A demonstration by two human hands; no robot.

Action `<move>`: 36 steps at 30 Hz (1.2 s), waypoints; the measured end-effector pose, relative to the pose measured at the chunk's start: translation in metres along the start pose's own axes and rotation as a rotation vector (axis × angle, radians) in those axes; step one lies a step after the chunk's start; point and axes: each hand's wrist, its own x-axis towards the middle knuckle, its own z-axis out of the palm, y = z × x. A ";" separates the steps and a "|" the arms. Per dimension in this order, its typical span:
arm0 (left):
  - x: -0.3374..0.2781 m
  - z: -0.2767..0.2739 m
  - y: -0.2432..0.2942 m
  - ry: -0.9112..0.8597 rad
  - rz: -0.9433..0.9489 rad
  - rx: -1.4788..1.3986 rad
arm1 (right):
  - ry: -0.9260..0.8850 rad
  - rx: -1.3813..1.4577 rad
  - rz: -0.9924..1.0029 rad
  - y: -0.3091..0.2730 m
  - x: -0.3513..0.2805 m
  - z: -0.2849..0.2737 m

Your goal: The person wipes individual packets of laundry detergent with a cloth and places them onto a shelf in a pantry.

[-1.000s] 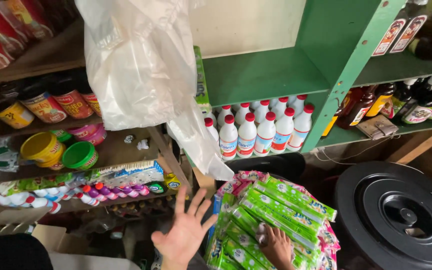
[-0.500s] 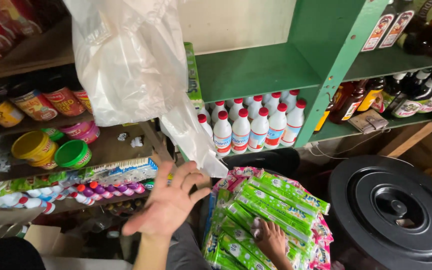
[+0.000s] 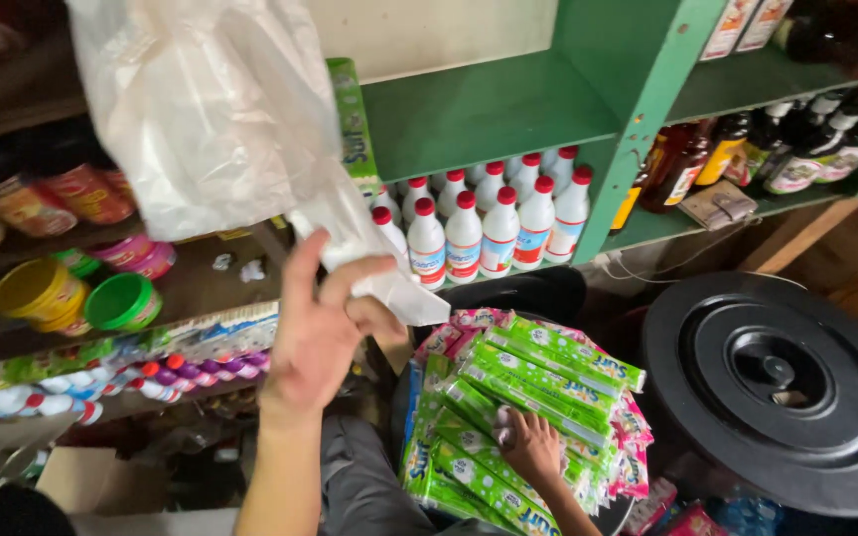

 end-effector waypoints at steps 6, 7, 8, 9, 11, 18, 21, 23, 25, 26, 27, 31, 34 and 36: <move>-0.014 -0.015 -0.007 -0.103 0.235 -0.810 | -0.008 0.011 0.008 -0.004 0.000 -0.004; -0.014 -0.016 -0.010 -0.107 0.218 -0.831 | -0.007 0.007 0.034 -0.005 -0.001 -0.004; -0.013 -0.016 -0.013 -0.021 0.213 -0.809 | -0.014 0.019 0.016 -0.004 -0.002 -0.005; -0.009 -0.016 -0.016 0.056 0.203 -0.787 | -0.013 0.032 0.005 -0.004 -0.001 -0.006; -0.019 -0.027 -0.037 0.057 0.135 -0.643 | -0.009 0.032 0.018 -0.005 -0.001 -0.008; -0.064 -0.110 -0.158 0.005 -0.159 -0.556 | -0.054 0.096 0.059 0.001 0.000 0.012; -0.094 -0.204 -0.277 0.109 -0.379 -0.436 | -0.271 0.172 0.126 -0.001 -0.004 -0.020; -0.135 -0.206 -0.377 0.014 -0.461 -0.279 | -0.278 0.230 0.235 0.009 -0.015 -0.006; -0.204 -0.217 -0.434 -0.076 -0.479 0.107 | -0.284 0.282 0.319 0.023 -0.025 0.000; -0.226 -0.199 -0.473 -0.118 -0.464 0.301 | -0.206 0.262 0.273 0.030 -0.030 0.002; -0.257 -0.187 -0.500 -0.141 -0.434 0.507 | -0.141 0.239 0.204 0.030 -0.035 0.005; -0.291 -0.109 -0.511 -0.162 -0.296 1.145 | -0.092 0.235 0.233 0.017 -0.042 -0.021; -0.301 -0.095 -0.513 -0.118 -0.350 1.347 | -0.170 0.250 0.214 0.022 -0.037 -0.014; -0.308 -0.097 -0.508 -0.063 -0.266 1.238 | -0.230 0.299 0.327 0.020 -0.031 -0.009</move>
